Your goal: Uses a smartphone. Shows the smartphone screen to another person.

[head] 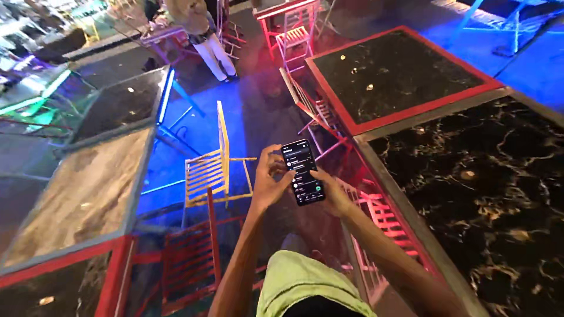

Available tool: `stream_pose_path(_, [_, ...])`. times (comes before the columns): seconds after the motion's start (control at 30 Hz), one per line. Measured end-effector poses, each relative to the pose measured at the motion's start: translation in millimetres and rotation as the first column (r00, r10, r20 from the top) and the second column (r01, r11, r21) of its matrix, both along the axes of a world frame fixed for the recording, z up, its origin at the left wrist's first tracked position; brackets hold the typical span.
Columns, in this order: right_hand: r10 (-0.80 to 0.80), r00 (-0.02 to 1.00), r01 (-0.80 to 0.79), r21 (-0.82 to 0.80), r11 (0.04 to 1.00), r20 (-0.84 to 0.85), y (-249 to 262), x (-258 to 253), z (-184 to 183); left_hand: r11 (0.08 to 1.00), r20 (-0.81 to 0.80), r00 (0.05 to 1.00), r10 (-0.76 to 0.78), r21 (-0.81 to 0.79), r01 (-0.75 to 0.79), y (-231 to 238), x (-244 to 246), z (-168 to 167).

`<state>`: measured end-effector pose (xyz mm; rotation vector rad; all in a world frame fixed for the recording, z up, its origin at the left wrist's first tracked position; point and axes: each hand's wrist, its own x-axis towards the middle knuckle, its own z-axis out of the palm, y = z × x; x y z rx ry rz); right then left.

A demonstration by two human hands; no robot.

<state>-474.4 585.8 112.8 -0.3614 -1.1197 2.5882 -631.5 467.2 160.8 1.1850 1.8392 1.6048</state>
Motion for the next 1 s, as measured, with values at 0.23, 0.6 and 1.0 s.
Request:
stream_pose_path(0.23, [-0.153, 0.988, 0.153, -0.040, 0.987, 0.015, 99.7, -145.9, -13.9, 0.999, -0.004, 1.000, -0.006, 0.034, 0.006, 140.8, -147.6, -23.3])
stream_pose_path(0.6, [-0.072, 0.997, 0.072, 0.045, 0.996, 0.012, 240.2, -392.1, -0.1, 0.980, 0.120, 0.976, -0.182, 0.107, 0.170, 261.7, -411.9, -11.1])
stream_pose_path(1.0, [-0.055, 0.998, 0.053, 0.055, 0.997, 0.032, 438.7, -621.6, -0.2, 0.984, 0.066, 0.993, -0.098, 0.154, 0.087, 447.2, -629.4, -9.2])
